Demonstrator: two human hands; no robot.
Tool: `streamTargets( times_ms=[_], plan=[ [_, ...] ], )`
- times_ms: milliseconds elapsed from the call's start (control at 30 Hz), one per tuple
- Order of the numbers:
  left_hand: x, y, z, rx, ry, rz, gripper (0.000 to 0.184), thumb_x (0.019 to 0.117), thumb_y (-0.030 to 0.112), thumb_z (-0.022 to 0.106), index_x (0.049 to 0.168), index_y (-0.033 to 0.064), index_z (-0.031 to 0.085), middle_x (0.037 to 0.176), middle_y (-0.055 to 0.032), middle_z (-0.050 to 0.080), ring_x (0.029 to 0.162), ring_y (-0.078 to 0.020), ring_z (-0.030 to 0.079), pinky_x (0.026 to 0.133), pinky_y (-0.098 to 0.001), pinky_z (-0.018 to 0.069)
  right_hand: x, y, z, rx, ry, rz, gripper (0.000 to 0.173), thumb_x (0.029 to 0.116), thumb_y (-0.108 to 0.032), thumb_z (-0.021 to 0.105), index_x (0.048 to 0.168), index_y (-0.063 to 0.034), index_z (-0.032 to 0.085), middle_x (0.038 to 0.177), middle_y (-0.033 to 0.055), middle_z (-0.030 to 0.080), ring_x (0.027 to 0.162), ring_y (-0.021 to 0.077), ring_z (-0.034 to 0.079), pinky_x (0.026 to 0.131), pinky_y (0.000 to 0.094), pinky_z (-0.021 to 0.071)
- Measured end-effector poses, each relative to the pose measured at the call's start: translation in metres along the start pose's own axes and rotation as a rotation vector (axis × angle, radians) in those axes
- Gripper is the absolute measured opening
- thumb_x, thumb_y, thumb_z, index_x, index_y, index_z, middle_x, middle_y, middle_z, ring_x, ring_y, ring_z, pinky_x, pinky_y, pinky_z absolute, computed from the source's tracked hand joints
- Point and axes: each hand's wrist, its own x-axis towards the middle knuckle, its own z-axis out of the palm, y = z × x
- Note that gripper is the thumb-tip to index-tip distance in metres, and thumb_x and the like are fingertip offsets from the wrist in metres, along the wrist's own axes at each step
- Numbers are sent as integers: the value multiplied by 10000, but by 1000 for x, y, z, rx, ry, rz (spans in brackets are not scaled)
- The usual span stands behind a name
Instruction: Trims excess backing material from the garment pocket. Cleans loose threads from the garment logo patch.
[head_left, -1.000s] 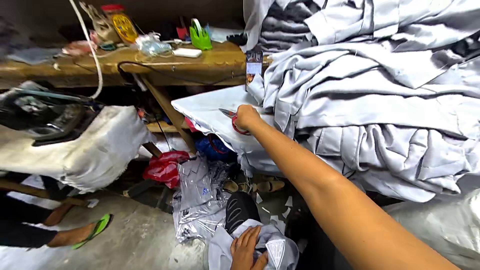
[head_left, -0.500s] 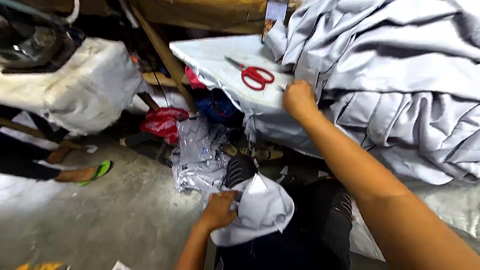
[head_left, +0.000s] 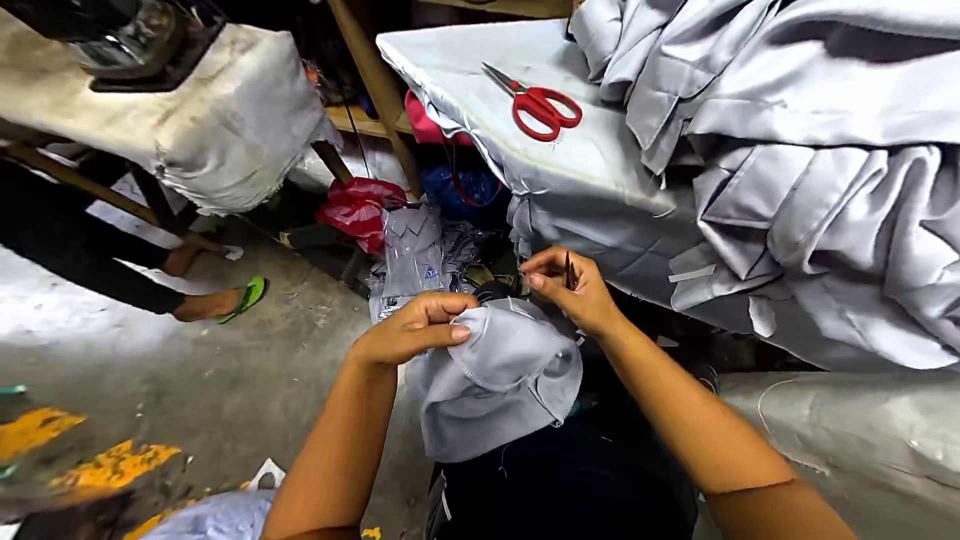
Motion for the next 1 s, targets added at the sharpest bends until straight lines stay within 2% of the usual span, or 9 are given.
streamTargets(
  times_ms=[100,233,367,500,600,667,833,900,1000],
  plan=[
    [23,33,0,50,-183,117,179,963,334,694,984,157,691,870,146,672,794,76,622,675,-100,527,-2,-2,2,102,-343,11,370,1006,-228,524,1261,10,647,1159,20,711,826,-23,625,739,195,543],
    [30,81,-12,519,-265,136,203,898,313,695,839,119,709,804,97,653,784,20,617,665,-143,517,-11,-8,-23,34,-657,-9,197,939,-195,661,972,-2,684,775,-109,637,718,-109,559,657,105,470],
    [20,89,-19,1178,-174,-81,266,842,437,645,914,189,709,794,99,656,740,-28,632,644,-291,545,-23,-43,-91,-449,-229,-82,136,869,-161,751,887,-38,695,724,-15,633,601,4,546,552,194,477],
    [29,54,-10,1358,384,-80,238,873,270,744,941,41,734,949,-179,709,934,-428,668,778,-680,480,-41,-93,-84,-855,212,-311,206,867,-229,741,848,-38,666,654,6,572,536,44,461,495,227,385],
    [31,-15,8,1055,1110,88,316,893,139,701,1102,-91,642,1213,-249,592,1144,-323,571,971,-453,469,-62,-99,-28,-927,230,-472,139,848,-148,707,912,-25,713,788,70,665,631,138,610,531,313,515],
    [32,-54,41,410,1366,-70,312,1002,152,606,1248,0,489,1126,-18,575,947,-55,582,809,-259,518,-77,-81,14,-925,167,-521,99,891,-120,656,925,-69,734,808,95,690,654,211,663,518,370,527],
    [14,-48,119,-908,974,-321,879,1018,626,-44,1243,45,577,997,-102,747,917,-182,729,821,-368,599,-112,-32,63,-869,-82,-551,110,904,-86,615,897,-115,720,765,67,638,543,195,585,460,325,473],
    [-5,-60,117,-1010,760,-172,876,963,749,149,1382,65,500,1189,-118,705,1102,-216,687,951,-404,561,-123,-21,61,-806,-259,-517,113,887,-93,629,923,-106,735,806,70,668,559,202,612,460,351,489],
    [-8,-60,116,-785,888,-139,339,1012,253,520,1317,109,482,1073,-42,724,1001,-141,712,900,-351,597,-129,-13,55,-662,-202,-492,196,972,-195,592,1008,-70,739,918,70,746,727,169,706,591,328,563]
  ],
)
